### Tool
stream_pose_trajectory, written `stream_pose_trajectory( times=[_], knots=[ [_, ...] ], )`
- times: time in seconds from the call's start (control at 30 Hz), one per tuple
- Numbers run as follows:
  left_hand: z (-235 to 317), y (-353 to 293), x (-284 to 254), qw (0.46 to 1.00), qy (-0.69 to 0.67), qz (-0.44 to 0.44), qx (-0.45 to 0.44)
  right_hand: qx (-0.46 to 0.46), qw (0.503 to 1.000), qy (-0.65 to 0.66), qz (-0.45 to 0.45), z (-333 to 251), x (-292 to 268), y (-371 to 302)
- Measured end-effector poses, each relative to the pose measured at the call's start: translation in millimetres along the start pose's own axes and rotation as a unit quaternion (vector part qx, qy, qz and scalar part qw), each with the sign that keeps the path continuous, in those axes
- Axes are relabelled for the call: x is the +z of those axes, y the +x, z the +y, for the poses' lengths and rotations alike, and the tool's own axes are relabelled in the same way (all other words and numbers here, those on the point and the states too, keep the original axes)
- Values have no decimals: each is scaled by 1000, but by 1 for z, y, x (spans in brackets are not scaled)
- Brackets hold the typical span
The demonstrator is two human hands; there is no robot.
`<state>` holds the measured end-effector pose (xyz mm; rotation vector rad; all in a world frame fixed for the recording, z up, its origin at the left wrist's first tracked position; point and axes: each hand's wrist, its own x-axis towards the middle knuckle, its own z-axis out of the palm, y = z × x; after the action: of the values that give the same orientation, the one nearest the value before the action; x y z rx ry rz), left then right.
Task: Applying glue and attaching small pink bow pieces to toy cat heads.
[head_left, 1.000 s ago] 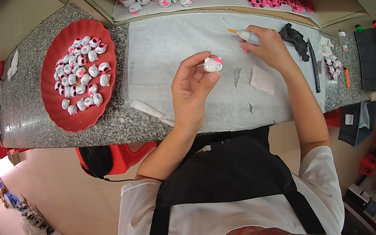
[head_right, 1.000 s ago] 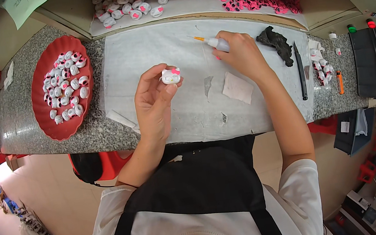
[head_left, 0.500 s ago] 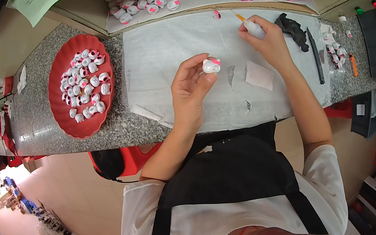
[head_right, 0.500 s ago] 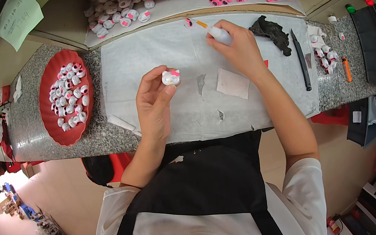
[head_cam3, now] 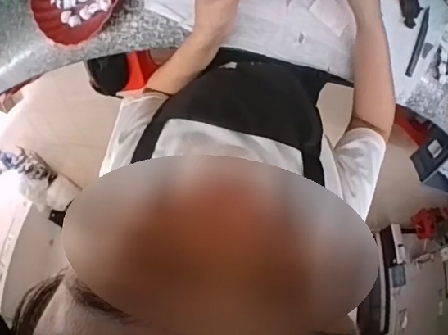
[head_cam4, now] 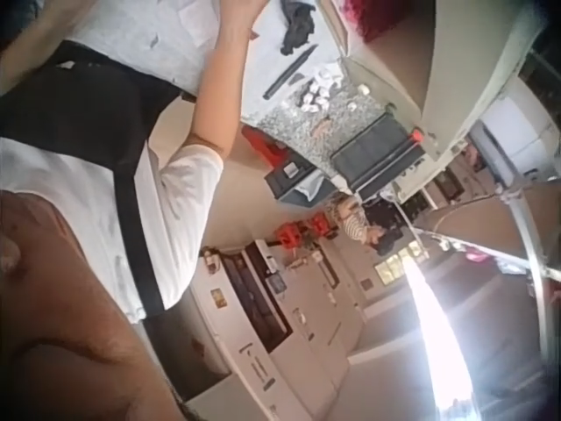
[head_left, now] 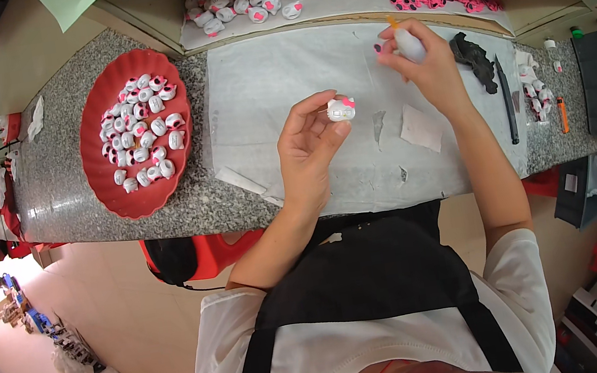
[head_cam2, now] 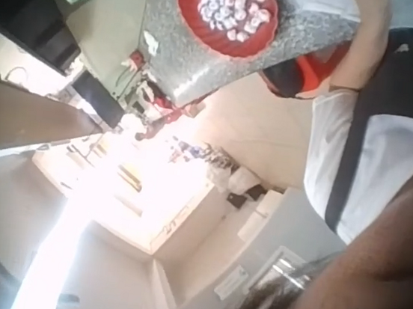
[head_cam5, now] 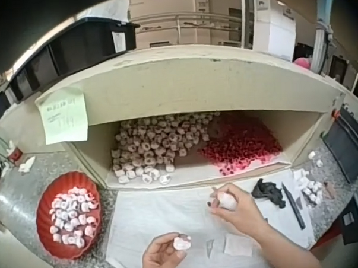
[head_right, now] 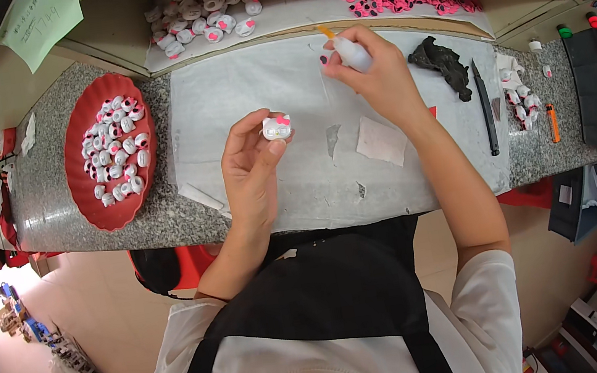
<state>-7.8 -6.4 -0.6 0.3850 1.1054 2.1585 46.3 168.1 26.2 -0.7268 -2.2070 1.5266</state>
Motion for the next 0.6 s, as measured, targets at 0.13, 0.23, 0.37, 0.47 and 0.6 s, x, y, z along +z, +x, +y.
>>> stream_pose_trajectory(
  times=[0.13,0.23,0.37,0.47,0.6],
  knots=[
    [-1,0,0,998,28,-51,4,39,995,92,-22,-17,-3,-43],
    [-2,-1,1,995,65,-77,28,58,970,234,-8,-11,0,-63],
    [-3,-3,8,994,84,-66,32,46,946,320,14,-10,10,-75],
    [-7,-3,8,986,140,-79,49,36,933,357,34,-8,13,-79],
    [-11,-4,10,972,196,-67,108,54,936,348,8,-8,16,-82]
  ],
)
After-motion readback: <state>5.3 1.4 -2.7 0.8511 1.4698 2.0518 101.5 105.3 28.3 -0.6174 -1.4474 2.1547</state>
